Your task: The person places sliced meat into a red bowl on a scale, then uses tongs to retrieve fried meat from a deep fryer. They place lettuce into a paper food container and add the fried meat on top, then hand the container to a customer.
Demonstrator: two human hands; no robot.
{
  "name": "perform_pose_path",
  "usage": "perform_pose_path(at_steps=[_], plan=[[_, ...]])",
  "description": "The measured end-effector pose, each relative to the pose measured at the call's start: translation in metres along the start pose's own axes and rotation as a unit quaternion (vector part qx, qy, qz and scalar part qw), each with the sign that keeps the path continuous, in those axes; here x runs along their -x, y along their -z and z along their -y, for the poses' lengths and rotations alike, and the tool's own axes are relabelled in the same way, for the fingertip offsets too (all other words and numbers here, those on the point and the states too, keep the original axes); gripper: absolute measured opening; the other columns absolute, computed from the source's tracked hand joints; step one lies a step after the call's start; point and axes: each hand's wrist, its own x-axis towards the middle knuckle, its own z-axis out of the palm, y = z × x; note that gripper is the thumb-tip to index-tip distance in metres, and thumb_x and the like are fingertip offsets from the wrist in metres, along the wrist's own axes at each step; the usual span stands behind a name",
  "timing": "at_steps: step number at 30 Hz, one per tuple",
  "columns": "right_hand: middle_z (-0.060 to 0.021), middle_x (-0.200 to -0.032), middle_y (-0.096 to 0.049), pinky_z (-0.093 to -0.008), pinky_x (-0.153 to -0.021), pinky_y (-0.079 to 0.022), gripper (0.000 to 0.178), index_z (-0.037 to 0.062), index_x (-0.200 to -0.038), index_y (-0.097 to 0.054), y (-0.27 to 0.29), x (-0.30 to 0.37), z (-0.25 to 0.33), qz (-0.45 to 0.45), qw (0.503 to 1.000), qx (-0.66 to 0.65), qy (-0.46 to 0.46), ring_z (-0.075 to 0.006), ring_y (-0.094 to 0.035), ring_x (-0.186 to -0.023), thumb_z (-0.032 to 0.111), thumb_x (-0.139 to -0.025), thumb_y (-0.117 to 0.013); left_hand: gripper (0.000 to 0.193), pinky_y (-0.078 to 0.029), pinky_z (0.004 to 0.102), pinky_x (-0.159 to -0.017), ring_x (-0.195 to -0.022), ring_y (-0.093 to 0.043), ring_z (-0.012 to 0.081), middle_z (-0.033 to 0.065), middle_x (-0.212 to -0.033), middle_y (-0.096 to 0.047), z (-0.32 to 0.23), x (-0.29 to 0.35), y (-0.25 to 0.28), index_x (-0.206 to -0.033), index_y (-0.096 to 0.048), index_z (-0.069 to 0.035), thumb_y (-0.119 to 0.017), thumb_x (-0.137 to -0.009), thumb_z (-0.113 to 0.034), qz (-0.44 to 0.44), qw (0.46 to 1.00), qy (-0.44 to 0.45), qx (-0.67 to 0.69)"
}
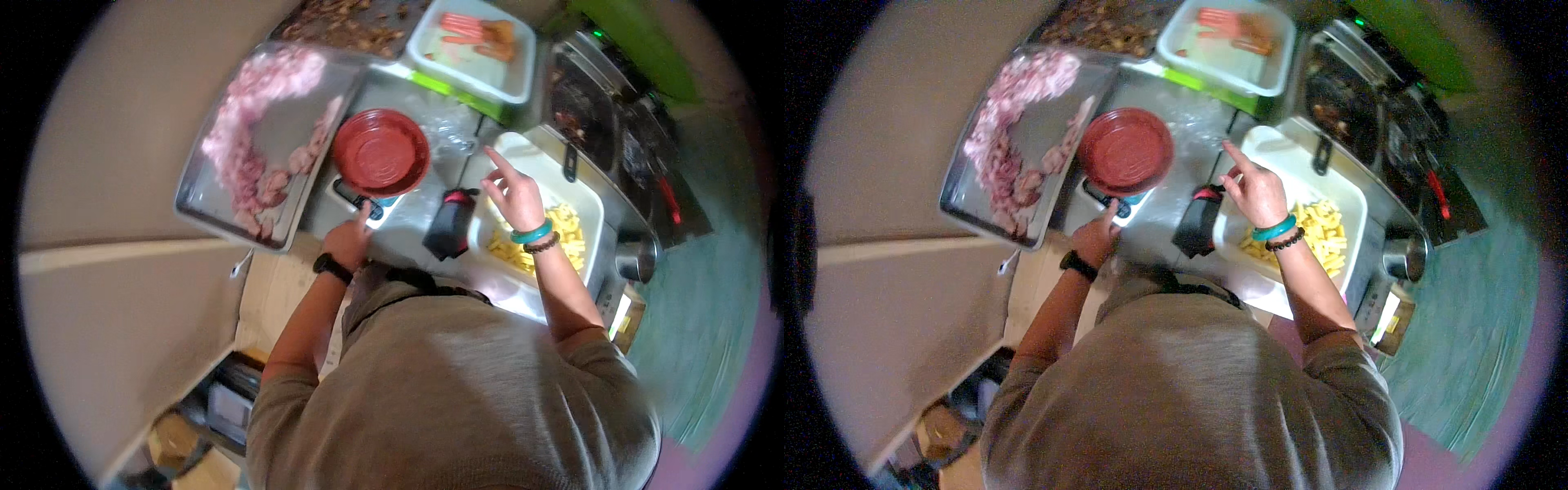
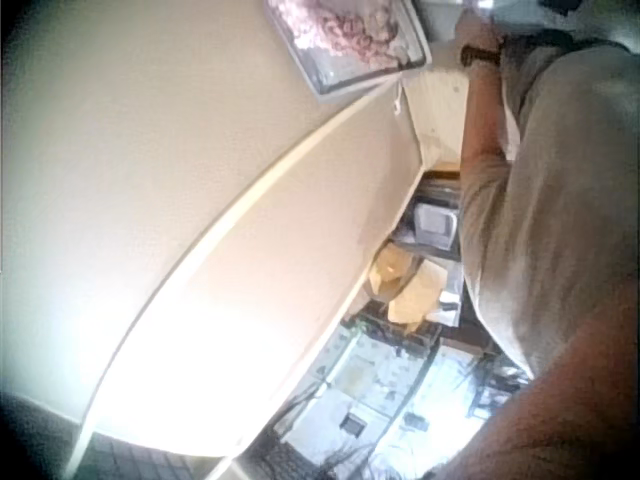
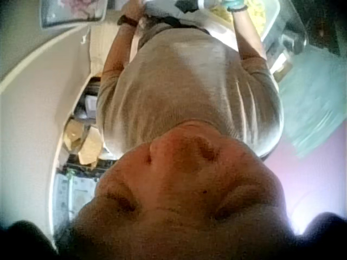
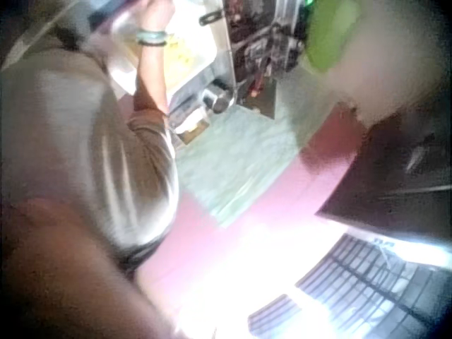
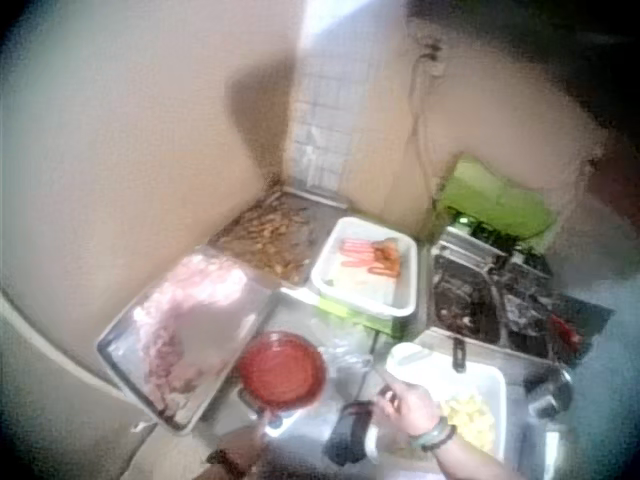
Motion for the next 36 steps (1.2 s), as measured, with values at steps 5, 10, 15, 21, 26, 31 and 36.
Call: perform_pose_path(at_steps=[5, 10, 15, 21, 26, 31, 36], plan=[[-0.0091, -0.079, -0.062, -0.0315, -0.062, -0.048, 0.051, 0.0123, -0.121, -0.047, 0.081, 0.01, -0.038, -0.168, 0.983, 0.069, -0.015, -0.02, -0.06, -0.067, 0.017, -0.074, -0.064, 0.051, -0.046, 0.0434, -0.058, -0.069, -0.059, 0.0306, 0.0153, -0.078, -0.06, -0.006, -0.002, 0.013, -0.127, -0.036, -0.017, -0.05, -0.081, -0.033, 0.028, 0.998, 0.011, -0.054], [-0.0153, -0.095, -0.059, -0.0369, -0.074, -0.047, 0.039, 0.0109, -0.112, -0.054, 0.194, 0.014, -0.131, -0.264, 0.888, 0.368, -0.076, -0.0268, -0.056, -0.089, 0.022, -0.075, -0.063, 0.054, -0.046, 0.0408, -0.056, -0.067, -0.057, 0.0299, 0.0125, -0.08, -0.058, -0.037, 0.006, 0.008, -0.128, -0.036, -0.012, -0.054, -0.079, -0.027, -0.101, 0.993, -0.054, -0.012], [-0.0172, -0.104, -0.057, -0.0397, -0.082, -0.044, 0.053, 0.0086, -0.11, -0.055, 0.28, 0.036, -0.266, -0.102, 0.778, 0.445, -0.432, -0.0317, -0.053, -0.098, 0.05, -0.076, -0.053, 0.056, -0.046, 0.0369, -0.054, -0.066, -0.056, 0.0267, 0.0084, -0.076, -0.055, -0.069, 0.0, -0.024, -0.122, -0.044, -0.011, -0.061, -0.07, -0.021, -0.111, 0.979, -0.169, -0.003], [-0.0162, -0.099, -0.061, -0.0411, -0.076, -0.045, 0.059, 0.0026, -0.099, -0.06, 0.327, 0.066, -0.441, 0.09, 0.823, 0.397, -0.396, -0.0326, -0.057, -0.091, 0.055, -0.075, -0.05, 0.048, -0.046, 0.0353, -0.063, -0.074, -0.054, 0.025, 0.0079, -0.079, -0.052, -0.1, -0.014, -0.033, -0.115, -0.048, -0.01, -0.063, -0.07, -0.018, -0.091, 0.962, -0.258, 0.018], [-0.0184, -0.094, -0.061, -0.0424, -0.074, -0.046, 0.053, 0.0029, -0.096, -0.061, 0.354, 0.081, -0.472, 0.012, 0.807, 0.417, -0.418, -0.0328, -0.058, -0.087, 0.051, -0.076, -0.052, 0.044, -0.045, 0.0358, -0.06, -0.071, -0.054, 0.0262, 0.0093, -0.077, -0.05, -0.097, -0.03, -0.055, -0.11, -0.05, -0.009, -0.062, -0.07, -0.022, -0.108, 0.945, -0.304, 0.049], [-0.0209, -0.094, -0.06, -0.0424, -0.074, -0.046, 0.048, 0.0032, -0.1, -0.056, 0.333, 0.03, -0.356, -0.031, 0.782, 0.463, -0.416, -0.0344, -0.057, -0.09, 0.046, -0.078, -0.053, 0.04, -0.045, 0.0368, -0.058, -0.067, -0.053, 0.0261, 0.0083, -0.072, -0.049, -0.089, -0.022, -0.056, -0.109, -0.051, -0.012, -0.061, -0.073, -0.026, -0.107, 0.963, -0.248, 0.002], [-0.0197, -0.092, -0.06, -0.0445, -0.071, -0.046, 0.039, 0.0056, -0.099, -0.054, 0.343, 0.073, -0.245, -0.201, 0.837, 0.418, -0.292, -0.038, -0.056, -0.086, 0.04, -0.08, -0.053, 0.044, -0.044, 0.0375, -0.063, -0.073, -0.052, 0.0264, 0.0089, -0.076, -0.05, -0.094, -0.033, -0.054, -0.114, -0.048, -0.009, -0.059, -0.074, -0.023, -0.047, 0.962, -0.268, 0.033]])
